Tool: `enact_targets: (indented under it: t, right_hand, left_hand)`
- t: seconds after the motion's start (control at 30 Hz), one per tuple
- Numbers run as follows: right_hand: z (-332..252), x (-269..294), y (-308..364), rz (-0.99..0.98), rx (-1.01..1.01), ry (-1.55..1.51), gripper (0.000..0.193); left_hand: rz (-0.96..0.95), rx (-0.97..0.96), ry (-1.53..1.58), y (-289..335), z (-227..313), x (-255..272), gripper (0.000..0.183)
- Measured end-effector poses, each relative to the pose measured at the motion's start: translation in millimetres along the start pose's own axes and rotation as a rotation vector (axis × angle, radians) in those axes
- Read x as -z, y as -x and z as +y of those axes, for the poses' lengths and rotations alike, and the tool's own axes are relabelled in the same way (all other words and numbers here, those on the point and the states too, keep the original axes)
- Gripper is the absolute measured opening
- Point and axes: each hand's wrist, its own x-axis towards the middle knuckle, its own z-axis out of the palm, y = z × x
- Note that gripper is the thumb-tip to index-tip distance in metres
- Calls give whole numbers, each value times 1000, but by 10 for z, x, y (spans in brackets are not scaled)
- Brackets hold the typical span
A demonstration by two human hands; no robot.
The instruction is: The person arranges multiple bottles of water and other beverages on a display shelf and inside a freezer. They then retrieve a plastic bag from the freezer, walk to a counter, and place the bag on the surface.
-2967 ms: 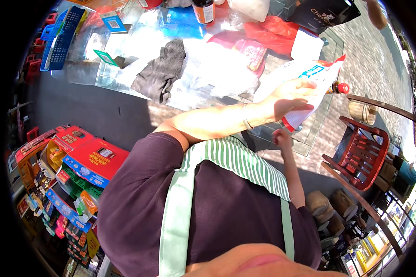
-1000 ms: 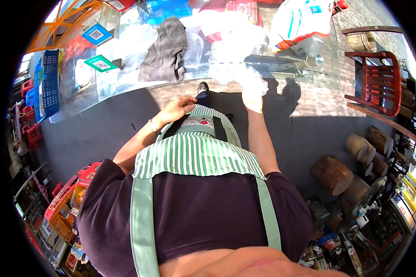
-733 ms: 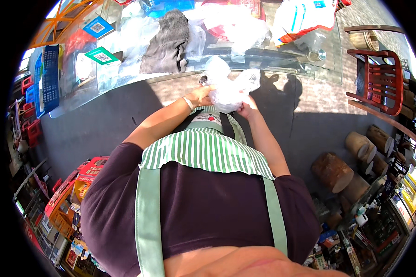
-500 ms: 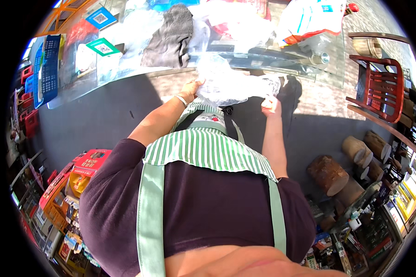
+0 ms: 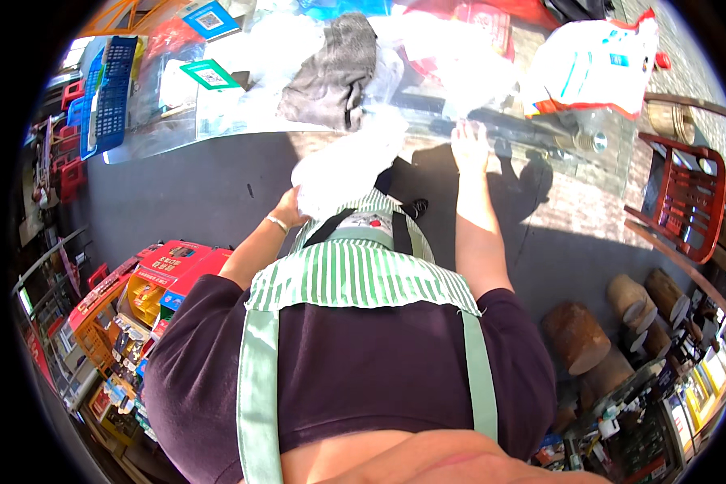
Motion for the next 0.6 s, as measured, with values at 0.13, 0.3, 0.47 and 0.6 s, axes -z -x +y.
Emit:
enact_targets:
  t: [0.13,0.3,0.47,0.6]
  right_hand:
    - [509,273,-280,-572,-291,99,29]
    - [1195,-55,793,-417,-508,899,46]
    - [433,389,461,-223,-284,509,35]
    - [-888,533,220,106,129,126,40]
  left_hand:
    - [-152,-52,-173,253,88,-496,50]
    - [-592,-147,-480,-515,-236,-765,39]
    - [-586,-208,-303,-665,-35,-1379,36]
    - [226,-1151,-969,-825,237,-1591,37]
